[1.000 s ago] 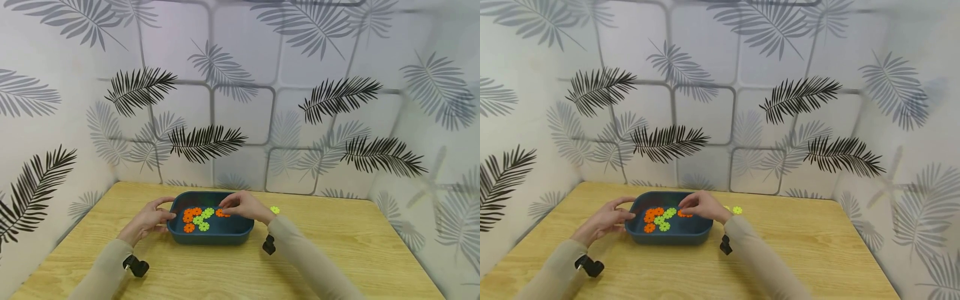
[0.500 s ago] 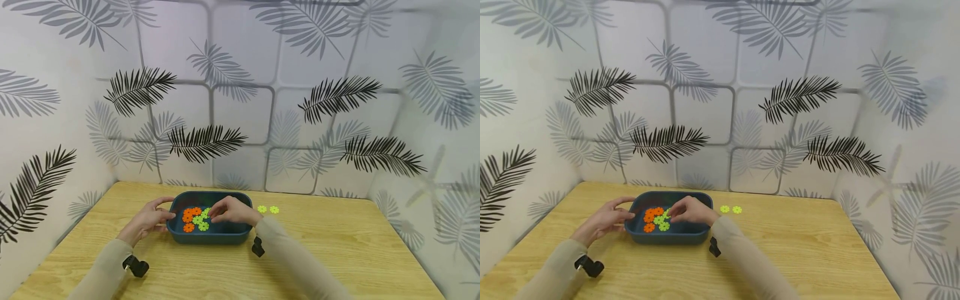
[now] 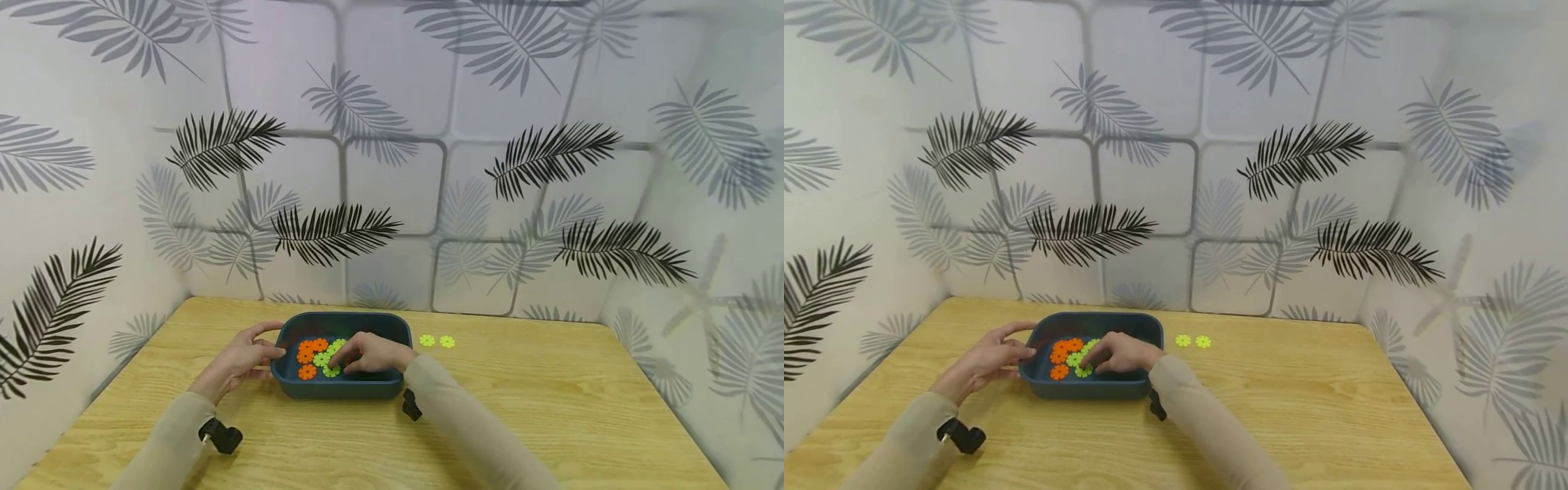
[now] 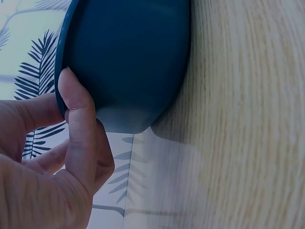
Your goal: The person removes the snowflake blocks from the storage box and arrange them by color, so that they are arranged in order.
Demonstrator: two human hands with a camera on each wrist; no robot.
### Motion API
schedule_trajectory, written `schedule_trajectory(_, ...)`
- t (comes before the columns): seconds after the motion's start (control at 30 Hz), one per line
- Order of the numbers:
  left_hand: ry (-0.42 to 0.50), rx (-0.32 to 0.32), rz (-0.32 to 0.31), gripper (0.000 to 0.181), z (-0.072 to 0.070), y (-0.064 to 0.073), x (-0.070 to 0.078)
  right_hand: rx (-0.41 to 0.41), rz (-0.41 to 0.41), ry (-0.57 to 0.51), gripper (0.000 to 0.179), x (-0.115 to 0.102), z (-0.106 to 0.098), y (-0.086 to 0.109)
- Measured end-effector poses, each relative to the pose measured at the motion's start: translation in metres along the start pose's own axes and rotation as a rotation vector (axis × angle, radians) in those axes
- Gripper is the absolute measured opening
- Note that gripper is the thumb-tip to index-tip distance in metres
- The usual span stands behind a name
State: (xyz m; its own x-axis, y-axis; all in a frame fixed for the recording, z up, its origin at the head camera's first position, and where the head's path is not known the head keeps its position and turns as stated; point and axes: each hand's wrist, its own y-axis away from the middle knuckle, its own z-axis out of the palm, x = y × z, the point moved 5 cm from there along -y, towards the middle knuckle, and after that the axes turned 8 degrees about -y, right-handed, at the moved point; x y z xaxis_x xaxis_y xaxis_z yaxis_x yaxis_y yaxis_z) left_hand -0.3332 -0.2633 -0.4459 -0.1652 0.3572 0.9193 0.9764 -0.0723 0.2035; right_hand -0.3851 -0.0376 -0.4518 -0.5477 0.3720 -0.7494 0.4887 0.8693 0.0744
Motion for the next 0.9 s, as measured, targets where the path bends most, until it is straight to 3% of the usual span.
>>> schedule_trajectory(0.33,-0.001,-0.003,0.001,0.066,0.0005,0.0002,-0.0004,0.025,0.005,0.051,0.031,-0.0039,-0.0002,-0.0008)
schedule_trajectory(0.63,0.010,-0.006,-0.003,0.068,-0.0002,-0.0002,-0.0016,-0.062,0.003,0.193,0.032,-0.0017,0.0050,-0.0064)
schedule_trajectory(0.9,0.015,-0.012,-0.001,0.069,-0.0007,-0.0002,-0.0014,0.008,0.030,0.248,0.021,0.0015,0.0027,-0.0070)
